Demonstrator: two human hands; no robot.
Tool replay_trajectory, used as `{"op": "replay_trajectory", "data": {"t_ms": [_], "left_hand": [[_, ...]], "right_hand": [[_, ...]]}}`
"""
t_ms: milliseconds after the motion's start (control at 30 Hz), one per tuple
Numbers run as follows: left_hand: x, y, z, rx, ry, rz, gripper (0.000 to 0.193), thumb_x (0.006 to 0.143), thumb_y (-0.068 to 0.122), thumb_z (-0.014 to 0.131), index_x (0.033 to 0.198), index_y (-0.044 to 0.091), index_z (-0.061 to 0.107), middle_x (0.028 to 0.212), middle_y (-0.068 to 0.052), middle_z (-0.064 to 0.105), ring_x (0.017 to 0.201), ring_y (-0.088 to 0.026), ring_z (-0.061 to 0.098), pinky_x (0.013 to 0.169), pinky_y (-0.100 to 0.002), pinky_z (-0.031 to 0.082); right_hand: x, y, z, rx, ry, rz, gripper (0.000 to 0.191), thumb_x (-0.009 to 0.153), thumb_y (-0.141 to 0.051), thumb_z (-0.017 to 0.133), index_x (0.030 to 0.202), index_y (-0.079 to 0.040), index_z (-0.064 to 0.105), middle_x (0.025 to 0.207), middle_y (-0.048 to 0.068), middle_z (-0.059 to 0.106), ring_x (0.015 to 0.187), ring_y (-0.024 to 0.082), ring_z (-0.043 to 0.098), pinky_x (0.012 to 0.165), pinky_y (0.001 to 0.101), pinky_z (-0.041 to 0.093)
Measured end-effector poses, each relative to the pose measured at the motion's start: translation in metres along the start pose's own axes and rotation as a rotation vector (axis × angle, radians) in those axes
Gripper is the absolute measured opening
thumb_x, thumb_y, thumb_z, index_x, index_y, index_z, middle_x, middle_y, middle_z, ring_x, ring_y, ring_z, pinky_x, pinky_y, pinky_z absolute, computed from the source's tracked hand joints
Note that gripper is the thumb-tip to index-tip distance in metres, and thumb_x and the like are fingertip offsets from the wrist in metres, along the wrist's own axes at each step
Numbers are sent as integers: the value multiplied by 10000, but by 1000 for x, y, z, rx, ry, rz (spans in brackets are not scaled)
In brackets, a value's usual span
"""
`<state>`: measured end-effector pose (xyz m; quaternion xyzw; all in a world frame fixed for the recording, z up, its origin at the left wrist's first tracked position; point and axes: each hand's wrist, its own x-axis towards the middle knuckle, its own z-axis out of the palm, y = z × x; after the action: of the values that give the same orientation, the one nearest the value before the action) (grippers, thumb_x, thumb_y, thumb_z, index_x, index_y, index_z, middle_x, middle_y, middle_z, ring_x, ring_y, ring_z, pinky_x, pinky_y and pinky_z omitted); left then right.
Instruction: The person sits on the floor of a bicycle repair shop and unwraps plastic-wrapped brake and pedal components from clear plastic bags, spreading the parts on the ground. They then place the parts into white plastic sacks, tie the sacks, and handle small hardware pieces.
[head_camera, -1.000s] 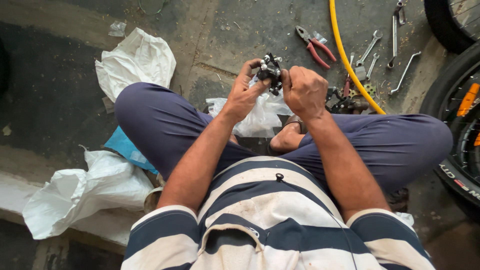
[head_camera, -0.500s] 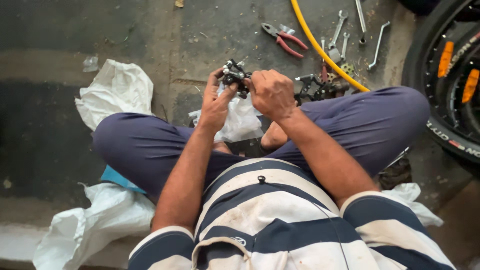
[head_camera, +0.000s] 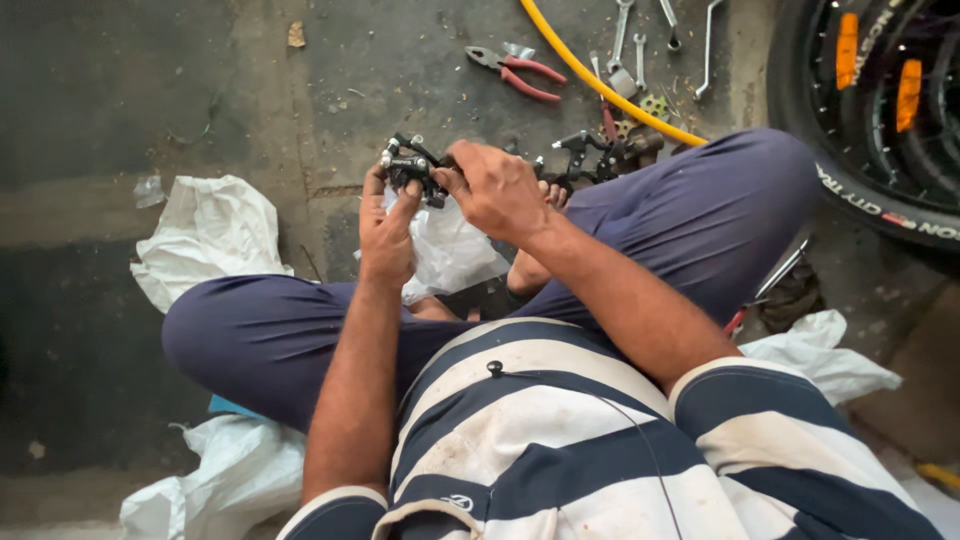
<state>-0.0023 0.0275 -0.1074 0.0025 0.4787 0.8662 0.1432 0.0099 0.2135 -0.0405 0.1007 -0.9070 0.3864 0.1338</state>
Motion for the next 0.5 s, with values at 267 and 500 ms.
{"op": "replay_trajectory", "data": {"t_ms": [267,500], "left_hand": [[-4,27,18,272,7,8,344,987,140,706,1299,37,602,1090,-59,712,1002,-125,652,943,-275,513],[2,21,4,498,178,-4,193,1004,193,740,1072,15,714,899,2,666,834,-92,598,796,-252,479]], "right_hand": [[-30,19,-102,-162,204,-30,49,1034,-118,684,1030,-70,677,821,136,676,710,319,679,643,437,527],[-153,111,-254,-567,493,268,206,1150,-120,498,1094,26,632,1000,180,658,887,346,664,811,417,514]]}}
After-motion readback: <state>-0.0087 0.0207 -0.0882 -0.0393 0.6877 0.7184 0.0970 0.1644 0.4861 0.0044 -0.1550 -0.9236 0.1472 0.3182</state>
